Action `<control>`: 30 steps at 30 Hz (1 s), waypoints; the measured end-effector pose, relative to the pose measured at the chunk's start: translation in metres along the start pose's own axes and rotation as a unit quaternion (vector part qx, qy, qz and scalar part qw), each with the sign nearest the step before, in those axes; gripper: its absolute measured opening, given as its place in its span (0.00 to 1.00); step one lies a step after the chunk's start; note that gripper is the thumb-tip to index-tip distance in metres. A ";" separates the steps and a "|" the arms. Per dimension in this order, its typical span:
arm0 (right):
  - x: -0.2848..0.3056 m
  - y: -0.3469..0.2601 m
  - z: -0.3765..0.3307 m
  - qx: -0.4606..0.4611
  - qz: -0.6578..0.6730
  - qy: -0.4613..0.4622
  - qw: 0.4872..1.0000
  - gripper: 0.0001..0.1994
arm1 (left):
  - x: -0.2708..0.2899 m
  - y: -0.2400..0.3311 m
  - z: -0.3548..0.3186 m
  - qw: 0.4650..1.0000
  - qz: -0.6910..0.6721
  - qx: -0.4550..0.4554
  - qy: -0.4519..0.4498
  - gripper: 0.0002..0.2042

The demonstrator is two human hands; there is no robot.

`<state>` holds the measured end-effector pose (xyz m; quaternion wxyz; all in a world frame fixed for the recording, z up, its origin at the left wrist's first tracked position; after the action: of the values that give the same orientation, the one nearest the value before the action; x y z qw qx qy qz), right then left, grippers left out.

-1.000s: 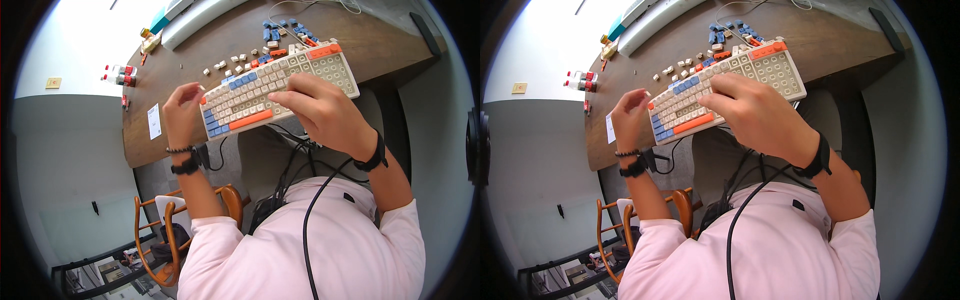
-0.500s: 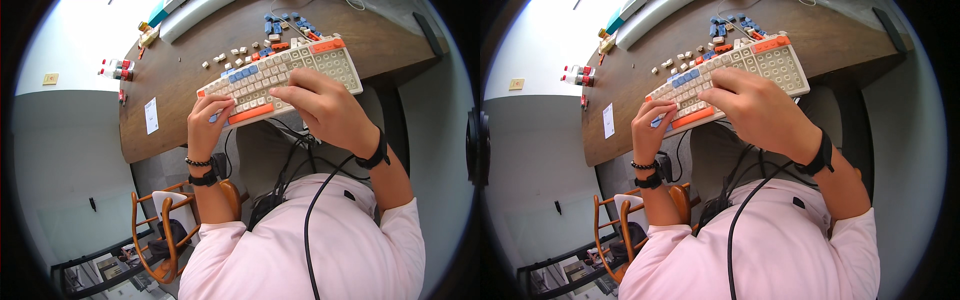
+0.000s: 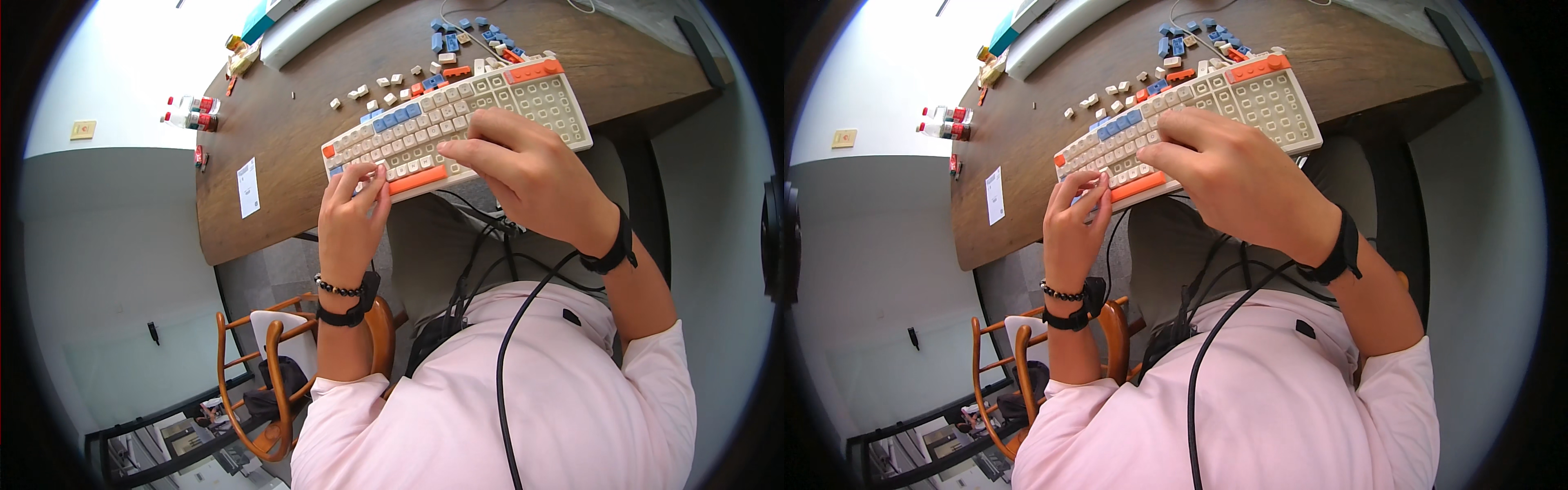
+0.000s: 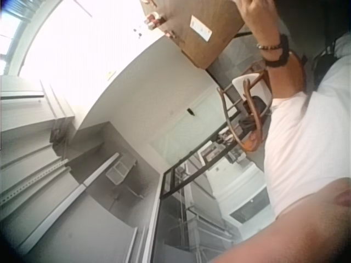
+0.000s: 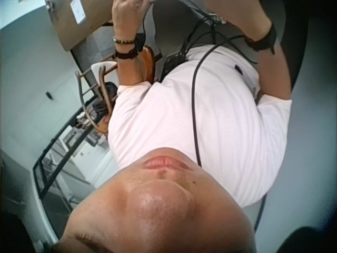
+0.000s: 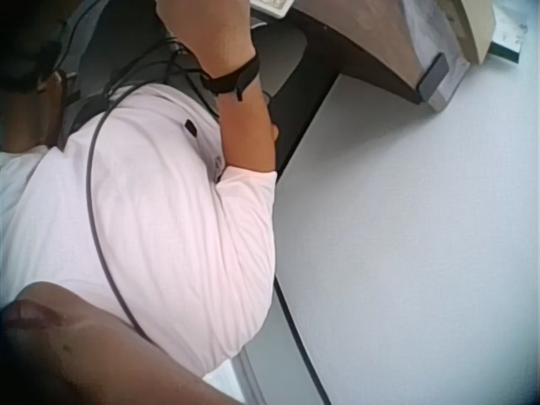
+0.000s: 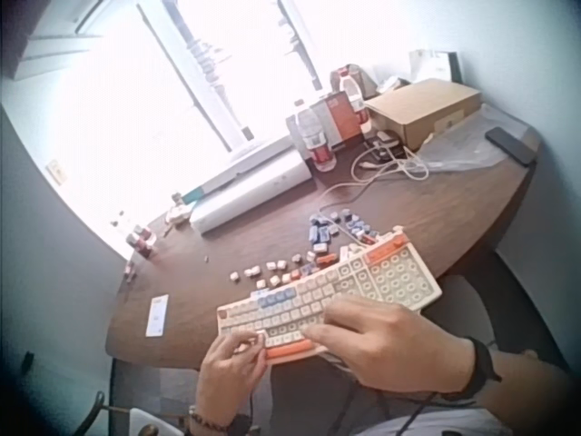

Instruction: The person is placing keycaps onto a keyboard base by hand. They pick up various keycaps from the wooden desk and press them onto the switches of the keyboard.

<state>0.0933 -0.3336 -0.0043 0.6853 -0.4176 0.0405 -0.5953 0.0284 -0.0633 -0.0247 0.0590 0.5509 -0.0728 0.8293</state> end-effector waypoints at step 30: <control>0.005 -0.003 -0.003 0.012 -0.005 0.015 1.000 0.14 | -0.001 -0.028 0.033 0.994 -0.077 -0.068 -0.035 0.05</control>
<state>0.0914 -0.3392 -0.0020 0.6864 -0.4012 0.0414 -0.6052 0.0639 -0.0422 -0.0114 0.1572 0.5785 -0.0888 0.7954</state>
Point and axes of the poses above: each hand's wrist, its own z-axis towards the middle knuckle, its own x-axis out of the back of the hand, y = z × x, the point moved 4 cm from there along z, towards the middle knuckle, and after that the axes turned 15 degrees about z, right-handed, at the moved point
